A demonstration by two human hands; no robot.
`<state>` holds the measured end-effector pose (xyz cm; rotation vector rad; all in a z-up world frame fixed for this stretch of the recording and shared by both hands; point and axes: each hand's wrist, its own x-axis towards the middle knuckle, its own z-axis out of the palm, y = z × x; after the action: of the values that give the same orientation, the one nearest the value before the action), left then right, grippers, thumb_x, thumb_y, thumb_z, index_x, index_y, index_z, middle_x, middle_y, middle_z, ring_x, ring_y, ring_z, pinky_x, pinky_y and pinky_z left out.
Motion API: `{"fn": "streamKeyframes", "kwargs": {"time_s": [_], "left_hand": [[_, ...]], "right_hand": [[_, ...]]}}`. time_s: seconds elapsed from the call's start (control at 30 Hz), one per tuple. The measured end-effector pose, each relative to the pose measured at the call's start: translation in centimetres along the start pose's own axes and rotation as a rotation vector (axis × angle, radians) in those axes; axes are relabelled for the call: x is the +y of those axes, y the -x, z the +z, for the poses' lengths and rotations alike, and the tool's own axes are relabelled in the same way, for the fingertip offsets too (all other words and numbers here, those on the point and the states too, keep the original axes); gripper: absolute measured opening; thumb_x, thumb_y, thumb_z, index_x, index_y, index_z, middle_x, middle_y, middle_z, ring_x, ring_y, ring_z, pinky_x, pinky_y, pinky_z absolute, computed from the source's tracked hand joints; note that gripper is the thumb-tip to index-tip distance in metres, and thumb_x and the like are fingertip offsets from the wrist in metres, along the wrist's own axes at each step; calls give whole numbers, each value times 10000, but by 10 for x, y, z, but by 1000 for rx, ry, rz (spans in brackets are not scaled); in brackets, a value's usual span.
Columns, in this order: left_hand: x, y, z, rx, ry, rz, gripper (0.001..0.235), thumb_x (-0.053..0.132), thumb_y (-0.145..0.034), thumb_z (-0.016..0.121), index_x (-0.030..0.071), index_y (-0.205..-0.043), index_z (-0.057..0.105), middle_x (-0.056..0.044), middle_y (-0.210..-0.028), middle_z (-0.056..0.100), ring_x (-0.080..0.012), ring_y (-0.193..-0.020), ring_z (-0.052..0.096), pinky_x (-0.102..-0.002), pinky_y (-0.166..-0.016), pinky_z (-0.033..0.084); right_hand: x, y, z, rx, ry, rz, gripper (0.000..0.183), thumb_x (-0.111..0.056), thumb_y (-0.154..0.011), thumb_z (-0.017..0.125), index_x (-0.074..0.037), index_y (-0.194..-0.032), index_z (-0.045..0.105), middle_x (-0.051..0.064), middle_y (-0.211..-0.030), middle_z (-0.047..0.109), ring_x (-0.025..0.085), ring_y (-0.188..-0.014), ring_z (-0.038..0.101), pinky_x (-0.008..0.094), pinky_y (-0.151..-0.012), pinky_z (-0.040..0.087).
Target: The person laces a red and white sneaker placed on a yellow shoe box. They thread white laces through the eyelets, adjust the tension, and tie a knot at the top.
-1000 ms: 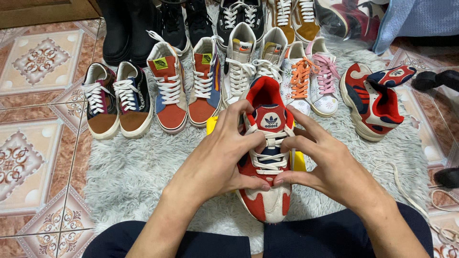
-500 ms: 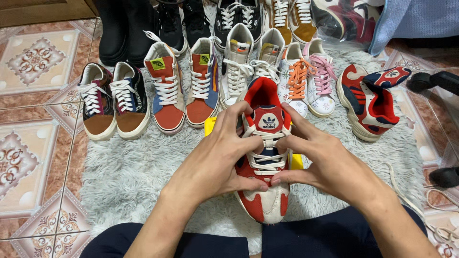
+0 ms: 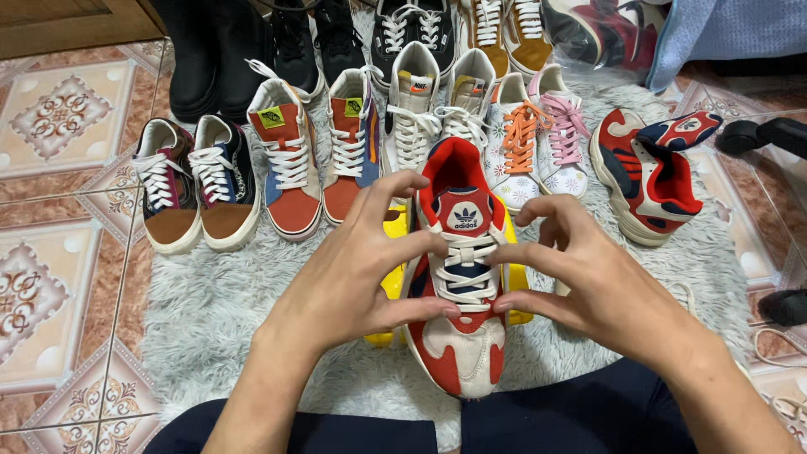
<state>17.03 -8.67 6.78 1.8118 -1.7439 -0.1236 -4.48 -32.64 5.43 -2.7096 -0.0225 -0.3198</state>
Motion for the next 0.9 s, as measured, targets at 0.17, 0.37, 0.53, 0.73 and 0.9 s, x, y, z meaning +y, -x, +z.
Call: {"fn": "streamKeyframes", "kwargs": {"time_s": [0.17,0.37,0.53,0.73,0.9], "left_hand": [[-6,-2,8,40,-73,122,454,557,-1001,859,162,-1192,741,-286,-1622,455,-502,-1489,566,-634,-1074,569],[-13,-3,17,53,-69,133,388,510,-1032,862,165,-1130,713,-231,-1512,454,-425,-1365,597,-548,-895,610],[-12,-1,17,74,0,110,346,480,-1043,839,165,-1106,708,-199,-1474,444,-402,-1349,585,-521,-917,604],[-6,-1,11,123,38,104,341,403,-1066,833,144,-1274,754,-234,-1583,460,-435,-1489,597,-582,-1113,595],[-5,-3,14,101,-22,33,326,424,-1072,808,157,-1237,718,-229,-1599,480,-442,-1475,580,-585,-1093,554]], "right_hand": [[1,-9,-3,29,167,-170,457,-473,-937,913,-251,-1305,758,248,-1398,610,431,-1267,677,534,-977,603],[14,-9,-1,31,297,-218,462,-587,-947,875,-309,-1292,745,202,-1337,646,408,-1136,685,551,-903,579],[14,-4,3,45,264,-184,501,-572,-912,914,-297,-1302,761,220,-1356,653,427,-1243,685,576,-988,596],[3,1,-6,91,33,-95,521,-438,-938,907,-187,-1374,770,149,-1343,596,246,-990,656,373,-792,592],[1,-11,-7,41,162,-113,567,-558,-920,894,-273,-1391,757,217,-1418,604,360,-1202,705,513,-923,639]]}}
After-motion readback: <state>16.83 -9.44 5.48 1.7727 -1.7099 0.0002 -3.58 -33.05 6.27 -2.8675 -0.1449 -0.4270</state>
